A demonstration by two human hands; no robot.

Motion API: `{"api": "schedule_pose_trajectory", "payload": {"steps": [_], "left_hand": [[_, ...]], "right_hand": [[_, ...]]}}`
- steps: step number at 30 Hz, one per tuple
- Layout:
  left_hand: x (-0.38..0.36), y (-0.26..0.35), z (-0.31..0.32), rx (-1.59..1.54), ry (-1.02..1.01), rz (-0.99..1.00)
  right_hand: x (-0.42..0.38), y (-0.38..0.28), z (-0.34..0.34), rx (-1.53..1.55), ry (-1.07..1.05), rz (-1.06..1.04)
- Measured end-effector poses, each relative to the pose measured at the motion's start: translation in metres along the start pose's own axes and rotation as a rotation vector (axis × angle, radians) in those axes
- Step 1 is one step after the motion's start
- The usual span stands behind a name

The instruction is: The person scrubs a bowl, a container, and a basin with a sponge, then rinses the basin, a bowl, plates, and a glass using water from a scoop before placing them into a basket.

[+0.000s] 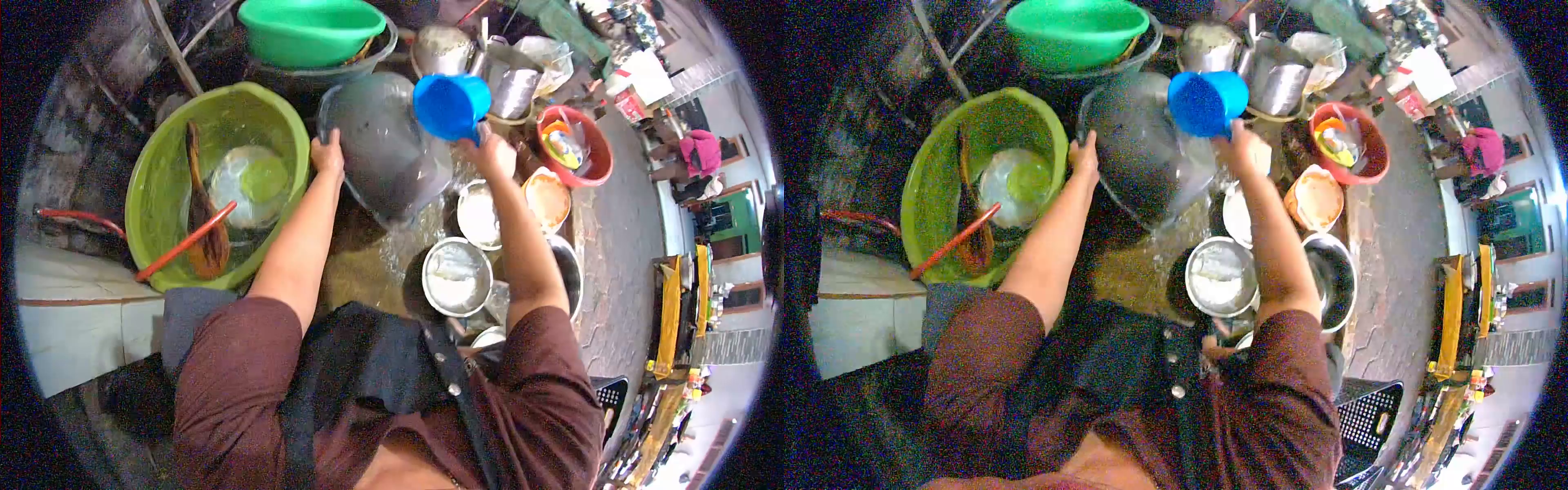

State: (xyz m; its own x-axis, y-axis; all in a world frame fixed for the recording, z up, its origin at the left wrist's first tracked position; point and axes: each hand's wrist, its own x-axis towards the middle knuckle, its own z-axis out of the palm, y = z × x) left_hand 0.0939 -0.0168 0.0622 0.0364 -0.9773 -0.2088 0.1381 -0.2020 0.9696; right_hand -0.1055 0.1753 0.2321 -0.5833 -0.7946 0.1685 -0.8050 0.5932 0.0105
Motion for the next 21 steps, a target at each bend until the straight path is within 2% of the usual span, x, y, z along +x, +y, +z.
{"api": "schedule_pose_trajectory", "payload": {"steps": [2, 3, 4, 5, 6, 7, 9, 11, 12, 13, 14, 17, 19, 21], "left_hand": [[0.022, -0.024, 0.006, -0.073, -0.084, 0.02], [-0.016, 0.029, 0.002, -0.039, -0.093, 0.021], [-0.006, 0.019, 0.008, -0.031, -0.119, 0.031], [-0.021, 0.047, 0.008, 0.019, -0.135, 0.055], [-0.008, 0.033, 0.016, 0.037, -0.119, 0.148], [-0.018, 0.052, 0.018, 0.052, -0.133, 0.189], [-0.031, 0.07, 0.029, 0.083, -0.122, 0.426], [-0.053, 0.093, 0.031, 0.174, -0.249, 0.557], [-0.061, 0.097, 0.034, 0.153, -0.377, 0.582], [-0.075, 0.102, 0.036, 0.233, -0.393, 0.688], [-0.088, 0.101, 0.038, 0.258, -0.417, 0.768], [-0.12, 0.089, 0.026, 0.616, -0.672, 0.958], [-0.125, 0.072, 0.017, 0.776, -0.822, 1.093], [-0.134, 0.054, 0.003, 0.836, -0.96, 1.121]], "right_hand": [[0.0, 0.009, 0.013, -0.096, 0.085, -0.003], [0.0, 0.008, 0.009, -0.084, 0.07, 0.035], [0.0, 0.01, 0.01, 0.045, 0.105, 0.06], [0.004, 0.009, 0.01, 0.124, 0.075, 0.156], [0.011, 0.014, 0.022, 0.166, 0.119, 0.207], [0.012, 0.007, 0.007, 0.224, 0.07, 0.295], [0.015, 0.008, -0.003, 0.346, 0.108, 0.343], [0.013, 0.005, -0.016, 0.416, 0.272, 0.351], [0.01, 0.003, -0.024, 0.417, 0.334, 0.336], [0.011, 0.003, -0.029, 0.397, 0.341, 0.354], [0.011, 0.004, -0.035, 0.344, 0.348, 0.326], [0.012, 0.018, -0.036, 0.142, 0.432, 0.167], [-0.003, -0.001, -0.062, -0.068, 0.299, 0.145], [-0.014, -0.015, -0.069, -0.199, 0.223, -0.018]]}}
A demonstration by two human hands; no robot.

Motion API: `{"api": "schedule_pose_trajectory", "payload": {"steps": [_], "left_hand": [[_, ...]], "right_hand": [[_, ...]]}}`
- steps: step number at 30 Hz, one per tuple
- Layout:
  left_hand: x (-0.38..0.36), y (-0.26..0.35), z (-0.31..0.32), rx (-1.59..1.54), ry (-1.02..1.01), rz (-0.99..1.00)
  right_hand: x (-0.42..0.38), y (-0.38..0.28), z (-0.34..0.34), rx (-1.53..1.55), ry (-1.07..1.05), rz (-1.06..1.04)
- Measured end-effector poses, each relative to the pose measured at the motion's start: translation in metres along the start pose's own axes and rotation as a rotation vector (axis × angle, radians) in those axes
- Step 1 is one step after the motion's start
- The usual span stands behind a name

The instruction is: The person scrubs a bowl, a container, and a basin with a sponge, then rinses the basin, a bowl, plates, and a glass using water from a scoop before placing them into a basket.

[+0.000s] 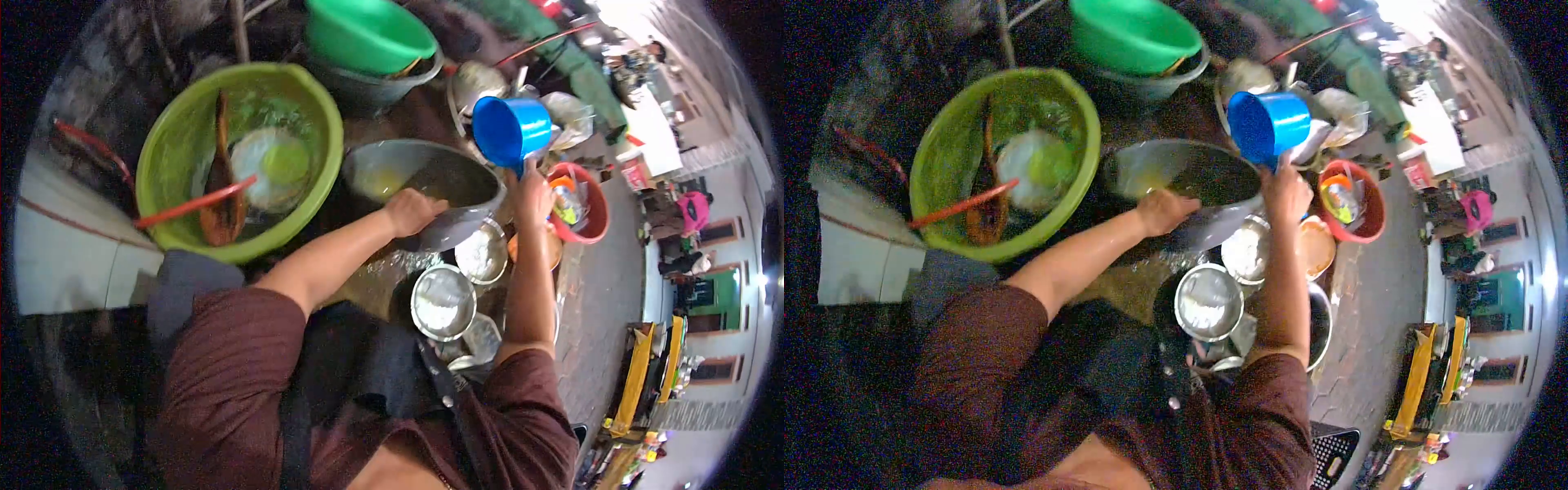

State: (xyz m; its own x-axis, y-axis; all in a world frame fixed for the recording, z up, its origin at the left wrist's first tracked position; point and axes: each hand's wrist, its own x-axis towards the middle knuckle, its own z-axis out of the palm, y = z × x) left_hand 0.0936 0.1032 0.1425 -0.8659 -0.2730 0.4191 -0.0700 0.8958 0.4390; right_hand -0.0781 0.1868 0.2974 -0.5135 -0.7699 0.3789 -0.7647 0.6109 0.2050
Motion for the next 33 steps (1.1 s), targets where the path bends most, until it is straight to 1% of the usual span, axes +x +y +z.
{"api": "schedule_pose_trajectory", "payload": {"steps": [2, 3, 5, 6, 7, 8, 9, 10, 11, 12, 13, 14, 15, 16, 17, 19, 20, 21, 22, 24, 25, 27, 28, 30, 31, 32, 33], "left_hand": [[-0.018, -0.008, 0.027, 0.127, -0.049, 0.205], [-0.031, -0.008, 0.037, 0.114, -0.067, 0.183], [-0.05, -0.008, 0.044, 0.167, -0.333, 0.235], [-0.062, -0.015, 0.05, 0.164, -0.338, 0.223], [-0.08, -0.029, 0.063, 0.1, -0.214, 0.234], [-0.101, -0.044, 0.08, 0.036, -0.089, 0.243], [-0.124, -0.064, 0.101, -0.012, -0.007, 0.182], [-0.116, -0.061, 0.08, 0.129, -0.618, -0.101], [-0.117, -0.06, 0.059, 0.203, -0.629, -0.096], [-0.118, -0.061, 0.046, 0.275, -0.642, -0.089], [-0.122, -0.063, 0.048, 0.278, -0.646, -0.098], [-0.125, -0.066, 0.054, 0.267, -0.277, -0.102], [-0.127, -0.072, 0.061, 0.256, 0.092, -0.104], [-0.119, -0.084, 0.074, 0.089, 0.127, -0.293], [-0.117, -0.088, 0.066, 0.104, 0.126, -0.307], [-0.114, -0.092, 0.052, -0.626, 0.486, -0.616], [-0.114, -0.095, 0.052, -0.744, 0.575, -0.686], [-0.114, -0.097, 0.053, -0.806, 0.634, -0.734], [-0.115, -0.1, 0.058, -0.849, 0.679, -0.772], [-0.112, -0.107, 0.064, -0.885, 0.72, -0.823], [-0.109, -0.11, 0.066, -0.894, 0.733, -0.843], [-0.104, -0.117, 0.071, -0.896, 0.755, -0.882], [-0.104, -0.12, 0.072, -0.891, 0.768, -0.9], [-0.1, -0.127, 0.074, -0.895, 0.785, -0.921], [-0.096, -0.129, 0.074, -0.9, 0.789, -0.927], [-0.094, -0.13, 0.073, -0.918, 0.789, -0.922], [-0.094, -0.131, 0.074, -0.944, 0.782, -0.918]], "right_hand": [[-0.008, -0.01, 0.006, -0.065, -0.052, -0.15], [-0.012, -0.019, 0.007, -0.04, -0.117, -0.154], [-0.014, -0.035, 0.04, -0.039, -0.117, -0.174], [-0.014, -0.04, 0.054, -0.045, -0.089, -0.183], [-0.019, -0.06, 0.049, 0.022, -0.062, -0.233], [-0.018, -0.08, 0.057, 0.051, -0.048, -0.237], [-0.02, -0.107, 0.055, 0.096, -0.019, -0.248], [-0.02, -0.132, 0.058, 0.176, -0.07, -0.285], [-0.024, -0.157, 0.058, 0.209, -0.007, -0.385], [-0.023, -0.186, 0.066, 0.138, -0.065, -0.415], [-0.025, -0.21, 0.076, 0.216, 0.13, -0.562], [-0.028, -0.236, 0.081, 0.286, 0.08, -0.609], [-0.034, -0.263, 0.069, 0.239, 0.018, -0.596], [-0.038, -0.284, 0.075, 0.195, 0.102, -0.666], [-0.043, -0.305, 0.077, 0.202, 0.072, -0.668], [-0.055, -0.337, 0.08, 0.215, 0.042, -0.679], [-0.062, -0.346, 0.08, 0.217, -0.083, -0.738], [-0.069, -0.351, 0.08, 0.213, -0.211, -0.791], [-0.072, -0.352, 0.068, 0.253, -0.297, -0.793], [-0.065, -0.346, 0.063, 0.406, -0.396, -0.727], [-0.061, -0.339, 0.061, 0.401, -0.398, -0.711], [-0.054, -0.32, 0.058, 0.697, -0.461, -0.484], [-0.053, -0.312, 0.063, 0.693, -0.46, -0.471], [-0.05, -0.293, 0.075, 1.371, -0.866, 0.108], [-0.052, -0.281, 0.079, 1.523, -0.853, 0.179], [-0.055, -0.276, 0.083, 1.523, -0.843, 0.189], [-0.06, -0.273, 0.089, 1.622, -0.738, 0.236]]}}
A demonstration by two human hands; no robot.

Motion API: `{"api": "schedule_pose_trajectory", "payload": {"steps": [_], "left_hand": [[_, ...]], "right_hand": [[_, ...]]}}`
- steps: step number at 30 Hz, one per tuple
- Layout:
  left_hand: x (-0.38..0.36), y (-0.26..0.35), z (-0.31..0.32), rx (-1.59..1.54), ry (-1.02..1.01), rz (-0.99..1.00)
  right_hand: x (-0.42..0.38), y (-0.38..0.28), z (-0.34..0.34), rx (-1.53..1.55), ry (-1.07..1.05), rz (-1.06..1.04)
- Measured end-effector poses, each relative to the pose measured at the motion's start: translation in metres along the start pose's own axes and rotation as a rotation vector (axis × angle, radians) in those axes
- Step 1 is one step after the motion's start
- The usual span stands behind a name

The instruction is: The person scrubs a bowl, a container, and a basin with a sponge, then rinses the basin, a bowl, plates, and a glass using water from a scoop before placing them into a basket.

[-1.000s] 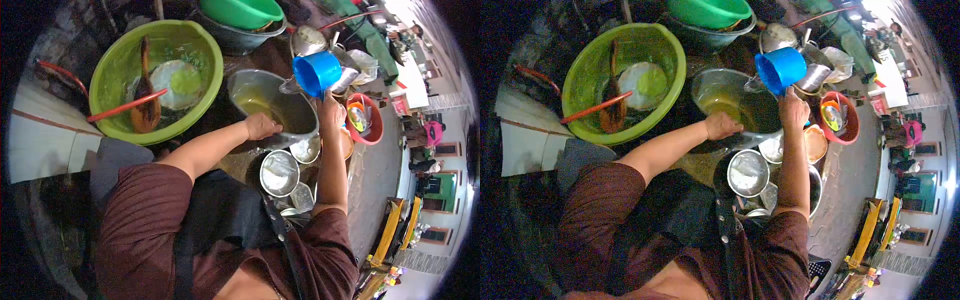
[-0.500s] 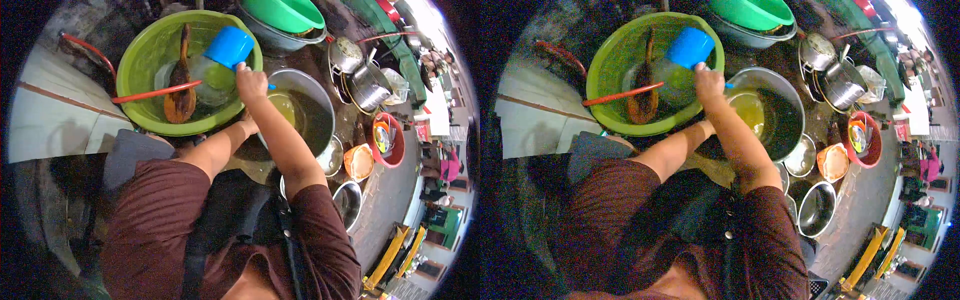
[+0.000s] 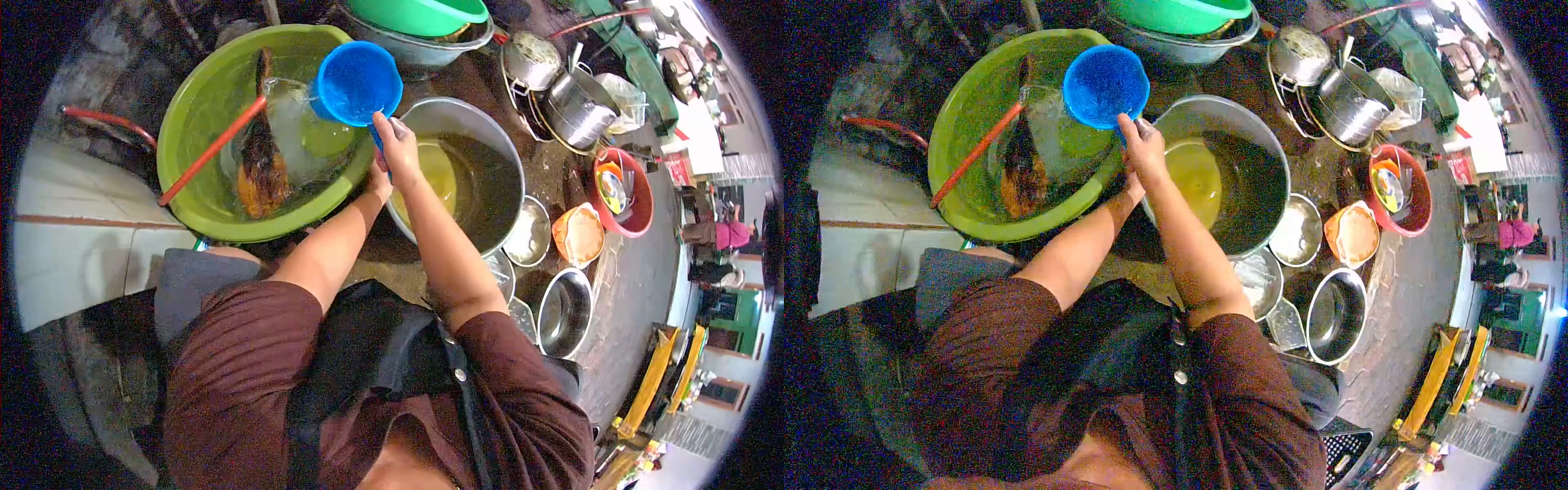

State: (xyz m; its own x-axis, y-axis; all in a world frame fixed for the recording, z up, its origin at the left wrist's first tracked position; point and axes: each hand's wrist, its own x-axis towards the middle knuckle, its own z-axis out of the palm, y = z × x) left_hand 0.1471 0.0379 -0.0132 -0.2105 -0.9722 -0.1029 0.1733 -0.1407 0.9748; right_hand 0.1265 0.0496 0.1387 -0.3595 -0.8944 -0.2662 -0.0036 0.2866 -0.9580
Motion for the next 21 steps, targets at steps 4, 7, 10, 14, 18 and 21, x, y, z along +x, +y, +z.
{"api": "schedule_pose_trajectory", "payload": {"steps": [4, 7, 10, 14, 18, 21], "left_hand": [[0.013, 0.009, 0.008, -0.063, -0.105, -0.017], [0.034, 0.017, 0.016, 0.009, -0.187, -0.024], [0.048, 0.049, 0.038, 0.409, -0.036, 0.026], [0.037, 0.1, 0.054, 0.54, 0.057, 0.114], [0.043, 0.088, 0.053, 0.665, 0.064, 0.194], [0.042, 0.093, 0.047, 0.748, 0.033, 0.22]], "right_hand": [[0.02, 0.01, -0.004, -0.068, 0.338, -0.419], [0.03, 0.002, -0.017, -0.316, 0.546, -0.379], [0.043, -0.008, -0.053, -0.689, 0.691, -0.27], [0.065, 0.005, -0.132, -0.986, 0.744, -0.022], [0.058, 0.024, -0.207, -1.101, 0.757, 0.136], [0.029, 0.04, -0.239, -1.188, 0.747, 0.185]]}}
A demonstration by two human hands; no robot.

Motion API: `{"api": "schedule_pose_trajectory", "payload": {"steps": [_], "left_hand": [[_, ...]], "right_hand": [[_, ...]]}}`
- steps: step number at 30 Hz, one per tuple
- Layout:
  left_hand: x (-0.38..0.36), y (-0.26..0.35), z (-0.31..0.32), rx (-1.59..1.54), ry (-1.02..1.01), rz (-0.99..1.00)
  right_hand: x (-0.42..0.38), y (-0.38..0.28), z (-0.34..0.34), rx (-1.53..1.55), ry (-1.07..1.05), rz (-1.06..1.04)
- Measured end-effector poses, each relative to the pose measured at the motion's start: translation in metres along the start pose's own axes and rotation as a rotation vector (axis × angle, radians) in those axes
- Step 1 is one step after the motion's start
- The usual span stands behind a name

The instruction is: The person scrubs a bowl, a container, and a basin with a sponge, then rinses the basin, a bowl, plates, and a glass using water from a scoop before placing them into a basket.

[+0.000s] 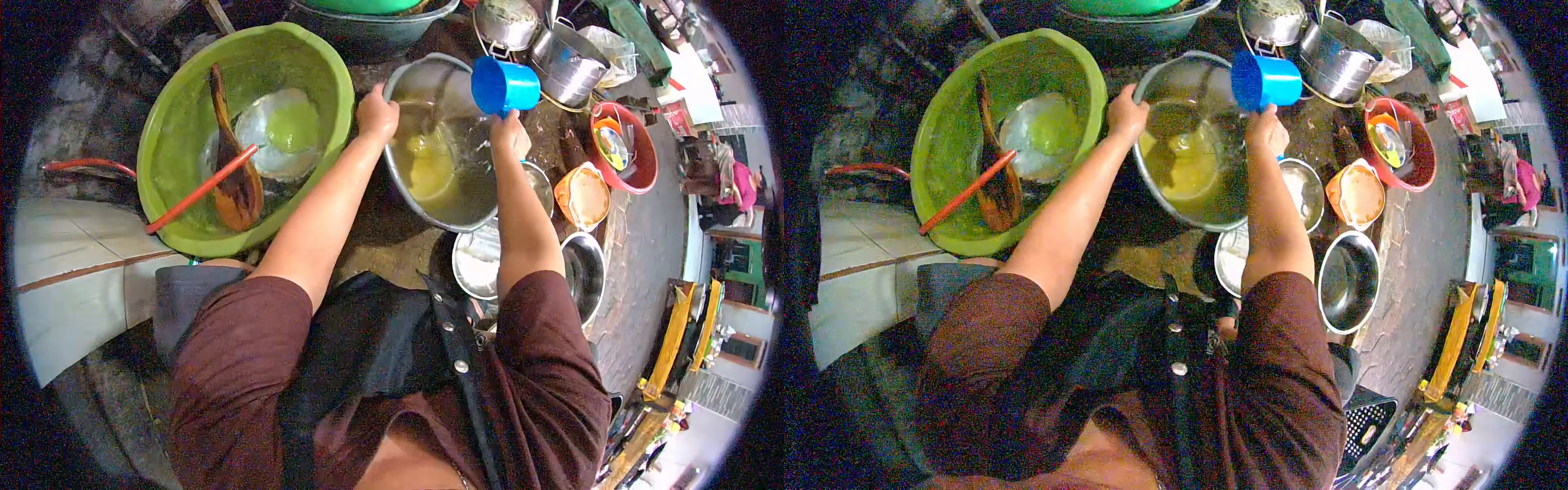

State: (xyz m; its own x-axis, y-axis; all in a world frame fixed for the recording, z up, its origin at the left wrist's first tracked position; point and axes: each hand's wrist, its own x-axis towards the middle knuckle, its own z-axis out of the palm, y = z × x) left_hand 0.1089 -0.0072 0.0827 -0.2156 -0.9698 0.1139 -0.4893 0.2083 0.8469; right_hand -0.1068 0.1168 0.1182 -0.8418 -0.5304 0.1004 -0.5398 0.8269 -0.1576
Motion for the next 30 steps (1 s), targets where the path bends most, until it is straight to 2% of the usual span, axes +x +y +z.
{"api": "schedule_pose_trajectory", "payload": {"steps": [6, 10, 12, 14, 15, 17, 18, 19, 20, 22, 23, 24, 25, 26, 27, 28, 29, 30], "left_hand": [[0.004, 0.003, 0.007, 0.081, -0.028, 0.053], [0.0, 0.023, -0.001, 0.154, -0.101, 0.153], [0.001, 0.013, 0.007, 0.192, -0.124, 0.161], [-0.002, 0.005, 0.009, 0.242, -0.143, 0.212], [0.004, -0.025, 0.027, 0.119, -0.05, 0.437], [0.001, -0.053, 0.032, 0.13, -0.02, 0.45], [-0.001, -0.054, 0.032, 0.143, 0.008, 0.453], [-0.004, -0.05, 0.029, 0.134, 0.002, 0.472], [-0.009, -0.044, 0.024, -0.569, -0.194, 0.231], [-0.033, 0.007, -0.012, 0.641, -0.031, 0.336], [-0.03, 0.002, 0.002, 0.272, -0.047, 0.365], [-0.022, -0.002, 0.015, -0.103, -0.074, 0.385], [-0.023, 0.002, 0.015, -0.176, -0.085, 0.487], [-0.026, 0.01, 0.017, -0.318, -0.2, 0.371], [-0.042, 0.036, -0.001, -0.401, -0.274, 0.401], [-0.046, 0.044, 0.0, -0.376, -0.311, 0.344], [-0.06, 0.067, -0.017, 0.463, -0.014, 0.511], [-0.043, 0.048, -0.005, 0.312, -0.054, 0.795]], "right_hand": [[-0.045, 0.032, -0.019, -0.115, -0.032, -0.068], [-0.078, 0.019, -0.023, -0.069, 0.292, -0.397], [-0.089, 0.005, -0.028, 0.11, 0.43, -0.601], [-0.099, -0.021, -0.041, 0.145, 0.427, -0.663], [-0.104, -0.037, -0.044, 0.195, 0.412, -0.679], [-0.117, -0.073, -0.051, 0.267, 0.251, -0.677], [-0.131, -0.098, -0.068, 0.272, 0.127, -0.638], [-0.134, -0.12, -0.056, 0.294, 0.1, -0.673], [-0.147, -0.141, -0.064, 0.299, -0.009, -0.681], [-0.172, -0.177, -0.071, 0.298, -0.107, -0.748], [-0.181, -0.191, -0.066, 0.255, -0.128, -0.801], [-0.185, -0.203, -0.066, 0.338, -0.304, -0.789], [-0.189, -0.203, -0.077, 0.349, -0.303, -0.828], [-0.192, -0.198, -0.089, 0.357, -0.303, -0.86], [-0.188, -0.189, -0.084, 0.481, -0.096, -0.836], [-0.184, -0.173, -0.081, 0.587, 0.121, -0.81], [-0.175, -0.146, -0.086, 0.607, 0.271, -0.672], [-0.167, -0.12, -0.091, 0.637, 0.408, -0.527]]}}
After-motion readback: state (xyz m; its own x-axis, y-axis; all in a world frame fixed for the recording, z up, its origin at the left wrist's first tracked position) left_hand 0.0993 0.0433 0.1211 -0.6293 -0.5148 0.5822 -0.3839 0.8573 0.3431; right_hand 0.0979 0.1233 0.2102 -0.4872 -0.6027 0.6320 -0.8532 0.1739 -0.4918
